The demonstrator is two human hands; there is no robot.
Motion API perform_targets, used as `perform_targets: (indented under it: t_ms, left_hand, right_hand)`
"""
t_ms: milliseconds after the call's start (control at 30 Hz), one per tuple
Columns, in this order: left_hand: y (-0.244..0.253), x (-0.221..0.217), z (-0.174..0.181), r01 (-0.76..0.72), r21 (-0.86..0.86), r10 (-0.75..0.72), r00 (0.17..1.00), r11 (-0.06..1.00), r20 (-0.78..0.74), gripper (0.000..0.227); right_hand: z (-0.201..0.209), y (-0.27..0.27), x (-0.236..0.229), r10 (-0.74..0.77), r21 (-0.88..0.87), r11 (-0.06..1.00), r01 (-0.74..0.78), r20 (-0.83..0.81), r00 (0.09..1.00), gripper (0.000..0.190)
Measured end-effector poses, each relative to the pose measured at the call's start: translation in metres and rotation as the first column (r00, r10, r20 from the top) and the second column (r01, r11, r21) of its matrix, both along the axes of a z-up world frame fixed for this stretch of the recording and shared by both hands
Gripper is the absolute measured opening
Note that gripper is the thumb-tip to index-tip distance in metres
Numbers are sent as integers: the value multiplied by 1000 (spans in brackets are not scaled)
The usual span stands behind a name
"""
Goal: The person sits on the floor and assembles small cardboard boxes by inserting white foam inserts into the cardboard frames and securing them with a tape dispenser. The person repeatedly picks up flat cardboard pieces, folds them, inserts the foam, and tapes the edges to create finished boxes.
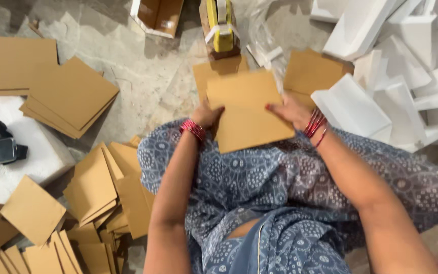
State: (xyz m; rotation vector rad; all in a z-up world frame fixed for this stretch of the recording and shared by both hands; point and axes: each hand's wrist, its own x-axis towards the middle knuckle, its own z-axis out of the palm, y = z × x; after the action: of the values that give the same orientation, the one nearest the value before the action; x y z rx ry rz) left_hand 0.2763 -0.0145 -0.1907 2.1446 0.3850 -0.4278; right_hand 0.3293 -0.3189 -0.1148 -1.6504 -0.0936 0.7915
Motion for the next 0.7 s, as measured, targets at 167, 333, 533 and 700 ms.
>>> perform_targets:
  t_ms: [167,333,533,700]
  left_hand:
    - [5,21,-74,-80,-36,77,994,996,-76,69]
    - [15,43,-116,-391,-135,395,919,911,4,68]
    - [17,78,-94,-467,51,460,881,883,113,78]
    - [32,64,6,-505,11,454,784,863,423,92]
  right_hand:
    - [-110,-19,27,213,-649,743,-162,0,977,59]
    - [-172,9,102,368,-694,715,-89,265,892,70]
    - [-164,54,116,322,-703,693,158,498,805,81]
    - [-139,46,111,149,-458,889,-6,276,950,72]
